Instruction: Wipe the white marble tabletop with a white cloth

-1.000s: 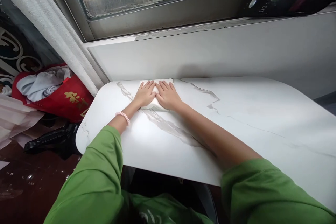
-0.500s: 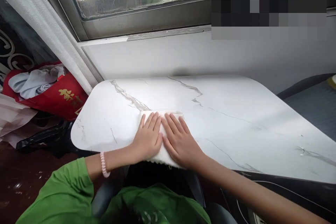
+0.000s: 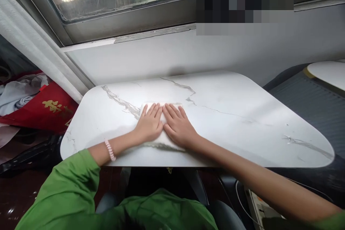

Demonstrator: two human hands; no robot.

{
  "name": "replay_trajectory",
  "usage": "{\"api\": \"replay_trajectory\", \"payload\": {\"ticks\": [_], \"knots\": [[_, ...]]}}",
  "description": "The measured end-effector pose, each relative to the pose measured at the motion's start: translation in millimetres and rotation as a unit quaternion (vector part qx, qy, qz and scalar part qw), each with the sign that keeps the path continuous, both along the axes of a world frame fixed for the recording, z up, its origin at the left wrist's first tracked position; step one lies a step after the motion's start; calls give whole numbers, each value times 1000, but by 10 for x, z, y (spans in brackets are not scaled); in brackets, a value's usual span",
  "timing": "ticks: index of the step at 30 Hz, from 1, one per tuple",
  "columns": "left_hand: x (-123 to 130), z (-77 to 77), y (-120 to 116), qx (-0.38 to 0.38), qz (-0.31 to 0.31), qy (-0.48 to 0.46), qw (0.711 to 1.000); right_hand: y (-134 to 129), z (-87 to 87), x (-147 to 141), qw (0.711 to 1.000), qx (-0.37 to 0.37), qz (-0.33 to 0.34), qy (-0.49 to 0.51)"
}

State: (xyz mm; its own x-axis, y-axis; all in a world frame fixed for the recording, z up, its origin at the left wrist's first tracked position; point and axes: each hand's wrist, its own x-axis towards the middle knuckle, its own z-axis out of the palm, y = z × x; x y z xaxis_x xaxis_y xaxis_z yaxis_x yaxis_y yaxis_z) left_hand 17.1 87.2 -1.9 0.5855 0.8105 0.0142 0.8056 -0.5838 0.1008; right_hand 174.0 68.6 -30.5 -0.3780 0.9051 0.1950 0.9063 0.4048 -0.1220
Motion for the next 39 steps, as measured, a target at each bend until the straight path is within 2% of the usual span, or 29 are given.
{"api": "replay_trajectory", "payload": {"ticks": [5, 9, 13, 17, 21, 25, 28, 34, 36, 39], "knots": [[142, -57, 899, 29, 9, -3, 1000, 858, 30, 14, 999, 10, -30, -15], [251, -63, 1466, 38, 9, -4, 999, 1405, 48, 73, 999, -3, -50, -3], [325, -88, 1772, 46, 17, -18, 999, 1673, 38, 109, 998, 13, -66, 12], [325, -112, 1821, 46, 17, -28, 998, 1673, 30, 109, 998, 17, -61, 26], [324, -96, 1665, 37, 20, -19, 999, 1536, 52, 146, 999, -10, -48, 23], [371, -91, 1269, 38, 25, -13, 999, 1237, 49, 272, 1000, -9, -4, -2], [419, -95, 769, 44, 19, -16, 999, 785, 10, 400, 999, 10, 32, -31], [530, -59, -389, 26, -34, -12, 999, -407, -48, 629, 995, 60, 74, -22], [570, -42, -620, 21, -56, -13, 998, -661, -30, 681, 994, 65, 82, -18], [616, -29, -750, 18, -70, -16, 997, -817, 7, 727, 995, 58, 81, -14]]}}
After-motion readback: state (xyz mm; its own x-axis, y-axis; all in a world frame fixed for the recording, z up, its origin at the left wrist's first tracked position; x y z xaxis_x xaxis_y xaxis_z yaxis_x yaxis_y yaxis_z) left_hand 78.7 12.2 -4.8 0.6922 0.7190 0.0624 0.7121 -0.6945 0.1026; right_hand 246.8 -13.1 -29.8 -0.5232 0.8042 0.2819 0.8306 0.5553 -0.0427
